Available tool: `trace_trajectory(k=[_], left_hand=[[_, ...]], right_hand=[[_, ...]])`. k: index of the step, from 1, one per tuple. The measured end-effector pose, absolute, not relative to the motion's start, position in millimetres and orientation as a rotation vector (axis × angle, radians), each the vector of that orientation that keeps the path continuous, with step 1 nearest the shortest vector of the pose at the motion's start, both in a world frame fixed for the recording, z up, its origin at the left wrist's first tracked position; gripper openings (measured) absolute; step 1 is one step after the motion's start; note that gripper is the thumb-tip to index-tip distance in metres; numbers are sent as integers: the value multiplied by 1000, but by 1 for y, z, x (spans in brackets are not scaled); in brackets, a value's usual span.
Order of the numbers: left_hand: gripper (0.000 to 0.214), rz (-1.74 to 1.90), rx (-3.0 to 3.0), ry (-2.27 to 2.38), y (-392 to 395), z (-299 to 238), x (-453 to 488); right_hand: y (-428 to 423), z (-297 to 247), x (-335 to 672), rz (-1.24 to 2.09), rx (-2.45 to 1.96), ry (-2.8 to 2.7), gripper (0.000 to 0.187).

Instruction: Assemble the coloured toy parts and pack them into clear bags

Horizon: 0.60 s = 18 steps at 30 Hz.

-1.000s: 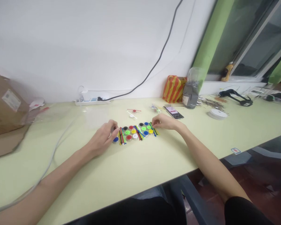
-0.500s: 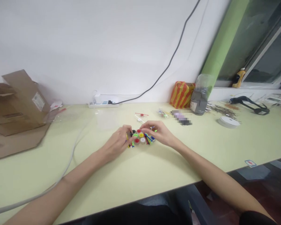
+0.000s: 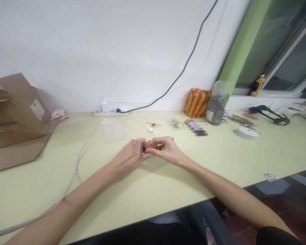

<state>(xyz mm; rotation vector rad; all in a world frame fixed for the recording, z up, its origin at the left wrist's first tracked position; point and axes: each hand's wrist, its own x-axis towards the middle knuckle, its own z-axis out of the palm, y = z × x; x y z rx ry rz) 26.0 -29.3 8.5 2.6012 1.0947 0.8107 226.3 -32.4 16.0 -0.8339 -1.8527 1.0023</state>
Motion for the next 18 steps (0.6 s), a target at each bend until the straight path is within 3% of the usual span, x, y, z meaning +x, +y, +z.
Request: trace_trajectory(k=[3, 8, 13, 18], left_hand=[[32, 823, 2707, 1029, -27, 5, 25], [67, 1027, 2747, 1014, -19, 6, 20], [67, 994, 2718, 1204, -5, 6, 4], [67, 927, 2649, 1279, 6, -1, -4]], right_hand=[[-30, 17, 227, 961, -829, -1864, 28], [1, 31, 277, 721, -922, -1927, 25], [38, 28, 362, 355, -1406, -2106, 11], [51, 10, 381, 487, -1623, -2279, 8]])
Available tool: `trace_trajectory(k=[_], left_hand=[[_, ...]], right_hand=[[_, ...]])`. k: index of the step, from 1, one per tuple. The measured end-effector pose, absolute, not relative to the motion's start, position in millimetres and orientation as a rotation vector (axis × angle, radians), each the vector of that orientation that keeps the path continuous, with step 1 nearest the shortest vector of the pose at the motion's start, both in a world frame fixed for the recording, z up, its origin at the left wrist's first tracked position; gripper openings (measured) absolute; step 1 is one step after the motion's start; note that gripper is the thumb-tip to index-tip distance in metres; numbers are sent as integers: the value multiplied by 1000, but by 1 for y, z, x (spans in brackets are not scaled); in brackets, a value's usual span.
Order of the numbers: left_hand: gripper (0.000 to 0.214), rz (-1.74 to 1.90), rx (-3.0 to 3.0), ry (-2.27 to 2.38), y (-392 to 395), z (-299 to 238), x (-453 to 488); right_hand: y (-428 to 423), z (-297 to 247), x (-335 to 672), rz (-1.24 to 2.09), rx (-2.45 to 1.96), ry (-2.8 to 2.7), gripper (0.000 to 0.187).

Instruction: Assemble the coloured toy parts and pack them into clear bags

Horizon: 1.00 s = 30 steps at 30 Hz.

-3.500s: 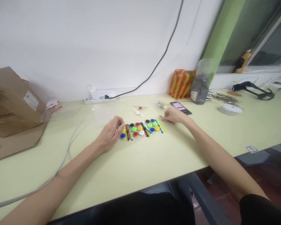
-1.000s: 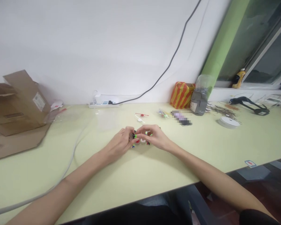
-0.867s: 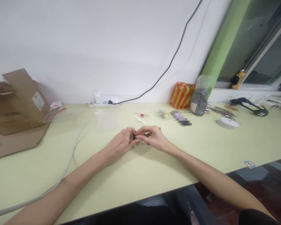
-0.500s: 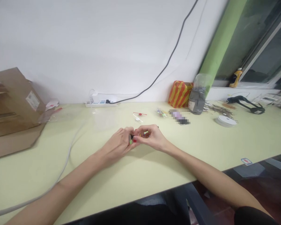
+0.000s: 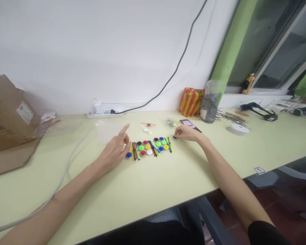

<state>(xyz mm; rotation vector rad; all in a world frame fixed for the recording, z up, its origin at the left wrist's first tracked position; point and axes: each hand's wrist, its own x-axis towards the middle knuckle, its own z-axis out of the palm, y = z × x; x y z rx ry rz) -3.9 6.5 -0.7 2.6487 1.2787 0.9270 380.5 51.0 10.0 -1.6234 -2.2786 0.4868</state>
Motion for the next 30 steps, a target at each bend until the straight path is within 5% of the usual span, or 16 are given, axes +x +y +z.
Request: trace_trajectory(k=[18, 30], left_hand=[[67, 877, 2632, 1263, 7, -2, -3], [66, 848, 2648, 1262, 9, -5, -3]], right_hand=[[45, 12, 358, 319, -1418, -2311, 12], [44, 13, 354, 575, -1353, -2445, 14]])
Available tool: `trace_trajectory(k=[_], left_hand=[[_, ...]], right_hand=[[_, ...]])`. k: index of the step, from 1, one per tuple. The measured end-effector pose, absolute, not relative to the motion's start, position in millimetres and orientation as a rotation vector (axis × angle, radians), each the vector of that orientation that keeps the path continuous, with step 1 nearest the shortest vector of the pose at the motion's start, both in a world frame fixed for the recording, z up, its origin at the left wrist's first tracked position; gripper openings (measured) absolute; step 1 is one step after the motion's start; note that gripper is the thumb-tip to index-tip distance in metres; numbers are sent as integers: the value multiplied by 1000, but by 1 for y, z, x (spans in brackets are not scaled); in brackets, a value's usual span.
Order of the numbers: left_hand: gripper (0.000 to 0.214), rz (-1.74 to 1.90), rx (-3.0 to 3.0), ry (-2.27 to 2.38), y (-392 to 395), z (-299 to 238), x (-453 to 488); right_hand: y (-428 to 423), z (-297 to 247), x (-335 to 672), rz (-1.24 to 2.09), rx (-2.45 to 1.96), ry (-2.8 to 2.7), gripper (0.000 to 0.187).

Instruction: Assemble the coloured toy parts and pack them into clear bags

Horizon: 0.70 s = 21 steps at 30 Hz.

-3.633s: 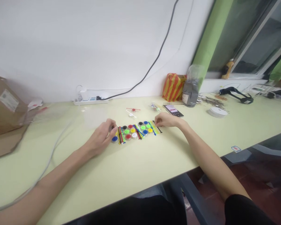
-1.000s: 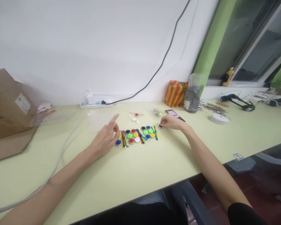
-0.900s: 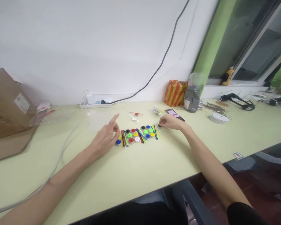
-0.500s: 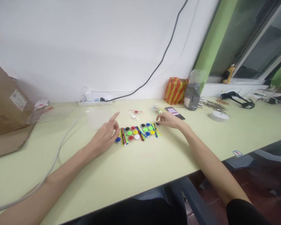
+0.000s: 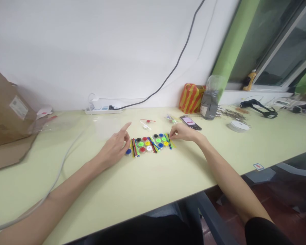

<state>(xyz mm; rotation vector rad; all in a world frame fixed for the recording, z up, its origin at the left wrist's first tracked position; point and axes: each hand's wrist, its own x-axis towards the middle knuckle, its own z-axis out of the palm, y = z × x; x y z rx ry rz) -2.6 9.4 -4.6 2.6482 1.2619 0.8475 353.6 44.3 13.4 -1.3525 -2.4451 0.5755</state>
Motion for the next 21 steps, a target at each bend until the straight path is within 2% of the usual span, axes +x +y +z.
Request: trace_trajectory(k=[21], left_hand=[[66, 813, 2635, 1272, 9, -4, -3]], right_hand=[[44, 9, 351, 589, -1393, -2418, 11]])
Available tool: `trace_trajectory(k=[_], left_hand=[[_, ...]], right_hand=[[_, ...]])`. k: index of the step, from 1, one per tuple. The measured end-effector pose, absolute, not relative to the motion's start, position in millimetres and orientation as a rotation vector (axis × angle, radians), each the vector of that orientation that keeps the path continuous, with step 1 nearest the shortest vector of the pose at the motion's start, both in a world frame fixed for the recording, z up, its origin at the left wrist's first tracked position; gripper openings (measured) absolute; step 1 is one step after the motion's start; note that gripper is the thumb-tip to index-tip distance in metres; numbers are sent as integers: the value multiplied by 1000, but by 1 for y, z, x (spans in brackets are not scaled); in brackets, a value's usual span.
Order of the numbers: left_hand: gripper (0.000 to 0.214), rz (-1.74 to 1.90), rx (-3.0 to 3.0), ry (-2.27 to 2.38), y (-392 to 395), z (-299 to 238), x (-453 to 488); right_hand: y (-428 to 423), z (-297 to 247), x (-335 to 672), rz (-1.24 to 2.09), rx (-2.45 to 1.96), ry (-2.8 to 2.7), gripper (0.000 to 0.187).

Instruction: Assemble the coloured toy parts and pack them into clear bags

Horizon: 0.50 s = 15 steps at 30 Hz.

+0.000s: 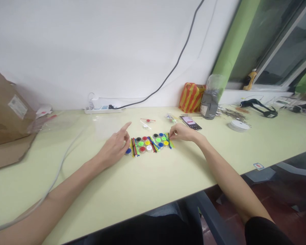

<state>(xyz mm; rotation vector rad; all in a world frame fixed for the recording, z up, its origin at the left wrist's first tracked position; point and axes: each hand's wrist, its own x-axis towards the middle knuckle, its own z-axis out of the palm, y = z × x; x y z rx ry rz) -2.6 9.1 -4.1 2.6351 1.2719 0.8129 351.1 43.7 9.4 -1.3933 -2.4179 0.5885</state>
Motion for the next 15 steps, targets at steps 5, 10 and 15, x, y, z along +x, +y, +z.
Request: trace_trajectory(k=[5, 10, 15], left_hand=[[66, 809, 2635, 1277, 8, -3, -2], [66, 810, 2642, 1273, 7, -2, -2], [66, 802, 2641, 1272, 8, -3, -2]], right_hand=[[43, 10, 350, 580, -1389, -2453, 12], [42, 11, 349, 552, -1373, -2461, 13], [40, 15, 350, 494, -1333, -2435, 12]])
